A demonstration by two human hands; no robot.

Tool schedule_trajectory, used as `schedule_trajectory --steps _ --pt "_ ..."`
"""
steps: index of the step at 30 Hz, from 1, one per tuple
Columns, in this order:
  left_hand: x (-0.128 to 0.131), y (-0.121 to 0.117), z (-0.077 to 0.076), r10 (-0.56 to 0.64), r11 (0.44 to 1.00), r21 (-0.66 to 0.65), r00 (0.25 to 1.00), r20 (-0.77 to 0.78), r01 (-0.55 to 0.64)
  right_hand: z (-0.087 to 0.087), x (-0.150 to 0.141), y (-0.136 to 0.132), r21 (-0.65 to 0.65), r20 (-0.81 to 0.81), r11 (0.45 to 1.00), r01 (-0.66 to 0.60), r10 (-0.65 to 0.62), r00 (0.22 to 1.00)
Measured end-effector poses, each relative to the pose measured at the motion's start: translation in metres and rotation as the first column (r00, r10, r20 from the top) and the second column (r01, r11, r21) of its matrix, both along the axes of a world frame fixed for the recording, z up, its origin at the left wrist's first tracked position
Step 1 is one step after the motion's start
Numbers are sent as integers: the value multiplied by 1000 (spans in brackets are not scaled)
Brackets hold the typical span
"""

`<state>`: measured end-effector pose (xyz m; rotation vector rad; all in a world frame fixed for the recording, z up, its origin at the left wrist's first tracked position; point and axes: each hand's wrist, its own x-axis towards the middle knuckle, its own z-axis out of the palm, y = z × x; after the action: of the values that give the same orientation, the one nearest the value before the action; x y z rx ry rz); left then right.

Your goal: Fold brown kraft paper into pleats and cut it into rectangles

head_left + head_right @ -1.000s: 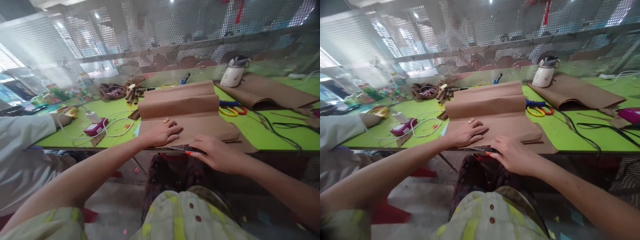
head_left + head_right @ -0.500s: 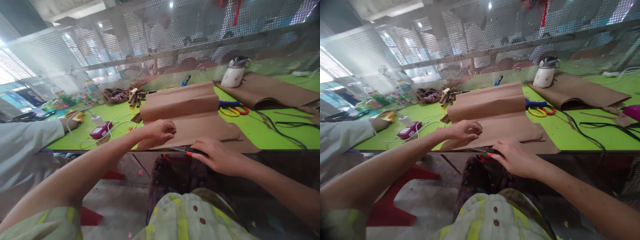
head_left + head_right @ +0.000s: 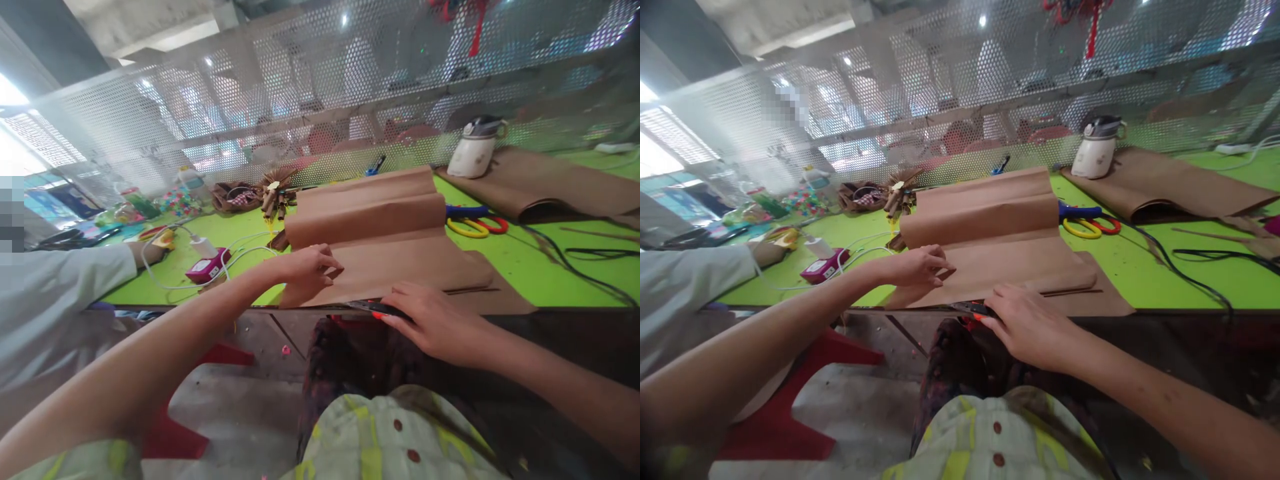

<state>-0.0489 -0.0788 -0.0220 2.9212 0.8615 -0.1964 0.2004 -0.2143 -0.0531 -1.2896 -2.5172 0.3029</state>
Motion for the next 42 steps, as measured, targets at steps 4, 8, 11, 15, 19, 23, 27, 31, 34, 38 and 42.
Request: schedule_trajectory --steps 4,8,11,15,19,23,27,31,34,38,42 --pt "7 -8 11 21 1000 -19 997 -71 -22 3 -11 3 24 23 999 -26 26 999" --pt "13 -13 17 38 999 -17 992 -117 -40 3 -21 2 36 26 999 -21 20 999" --pt "13 -15 18 39 999 -23 993 -113 -42 1 -28 1 33 8 999 -32 32 999" --pt "14 -17 18 45 999 -26 994 -96 -47 -2 -35 2 33 -11 998 -45 46 999" --pt "14 -18 16 40 999 -18 996 -74 -42 -1 -42 4 29 -15 998 -53 54 998" --pt "13 -16 13 12 1000 5 998 -61 -12 1 -48 5 23 -8 998 -54 54 998" --pt "12 -14 12 10 1000 17 998 -64 -9 0 -54 5 38 -17 997 -74 75 997" --pt "11 -14 11 12 999 37 998 -56 -10 1 -63 4 40 -13 996 -75 76 997" --pt "12 -15 12 24 999 42 998 -53 -22 3 -70 4 68 -1 995 -77 77 997" --pt "15 -17 13 51 998 25 997 -61 -49 6 -79 4 90 1 993 -83 83 997" --pt "17 -19 17 59 998 11 995 -79 -58 9 -85 4 74 1 994 -80 80 997"
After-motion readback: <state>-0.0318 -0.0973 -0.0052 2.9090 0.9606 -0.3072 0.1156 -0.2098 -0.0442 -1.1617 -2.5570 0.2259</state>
